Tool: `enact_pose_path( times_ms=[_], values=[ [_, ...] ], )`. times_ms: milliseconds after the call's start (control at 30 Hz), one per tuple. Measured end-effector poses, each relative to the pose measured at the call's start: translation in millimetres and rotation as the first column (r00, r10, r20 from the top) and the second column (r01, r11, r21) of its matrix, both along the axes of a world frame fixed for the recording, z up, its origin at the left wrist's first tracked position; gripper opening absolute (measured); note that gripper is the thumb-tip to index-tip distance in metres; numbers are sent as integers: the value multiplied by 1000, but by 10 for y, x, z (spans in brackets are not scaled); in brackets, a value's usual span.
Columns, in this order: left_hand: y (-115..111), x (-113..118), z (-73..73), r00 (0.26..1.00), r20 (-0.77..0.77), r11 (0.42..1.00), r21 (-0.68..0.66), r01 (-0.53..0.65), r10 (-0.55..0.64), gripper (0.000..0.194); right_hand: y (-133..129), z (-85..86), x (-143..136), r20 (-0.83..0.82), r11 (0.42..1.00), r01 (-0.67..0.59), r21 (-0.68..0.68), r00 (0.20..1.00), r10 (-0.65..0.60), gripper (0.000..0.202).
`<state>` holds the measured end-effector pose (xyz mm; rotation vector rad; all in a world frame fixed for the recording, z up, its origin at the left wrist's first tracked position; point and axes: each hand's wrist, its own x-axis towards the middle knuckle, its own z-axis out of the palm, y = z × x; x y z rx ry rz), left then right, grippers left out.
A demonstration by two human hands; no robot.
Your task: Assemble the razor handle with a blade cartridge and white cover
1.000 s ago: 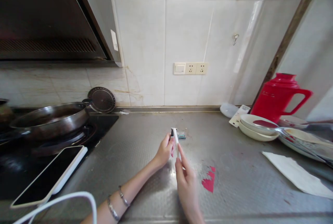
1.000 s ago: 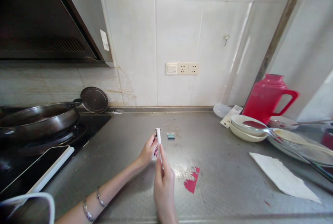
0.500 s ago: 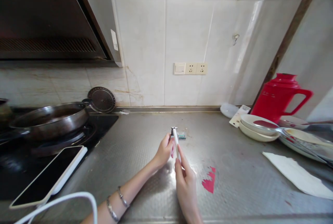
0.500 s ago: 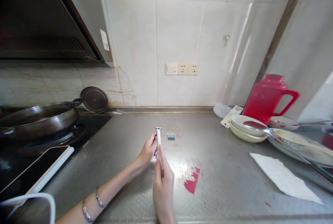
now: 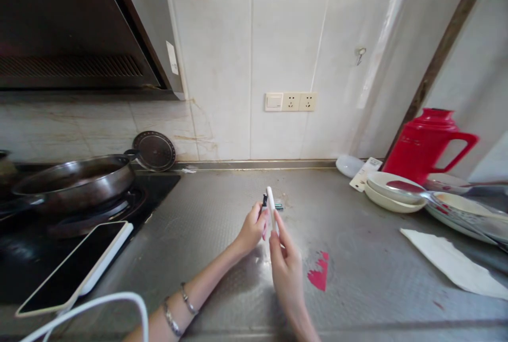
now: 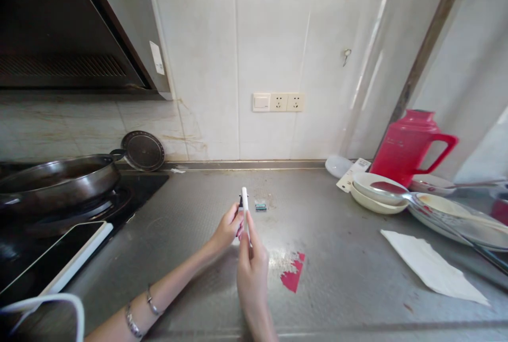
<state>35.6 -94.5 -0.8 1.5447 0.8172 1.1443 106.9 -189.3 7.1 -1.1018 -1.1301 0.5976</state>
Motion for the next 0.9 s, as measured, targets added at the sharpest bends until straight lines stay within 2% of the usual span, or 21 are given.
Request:
enact_pose_path(
  times_ms=[100, 300, 500, 733, 900],
  values=[
    [-4, 2, 4, 1000, 4, 1000, 5, 2, -2, 28, 20, -5, 1, 11, 1000, 9, 15, 1000, -9, 46],
    [44, -9, -54, 1000, 16, 1000, -9, -6, 6, 29, -58, -130, -28, 22, 999, 26, 23, 999, -27, 42],
    [19, 12, -62, 998, 46, 999, -10, 37, -37, 31, 25, -13, 44, 22, 995, 72, 64, 997, -73, 44],
    [39, 5, -52, 995, 94, 999, -32, 40, -37, 33, -75, -116, -22, 27, 1000, 9, 13, 1000, -10, 43],
    [34, 14, -61, 995, 87, 998, -12, 58, -57, 32, -29, -28, 2, 5, 998, 43, 42, 999, -43, 44]
  ],
)
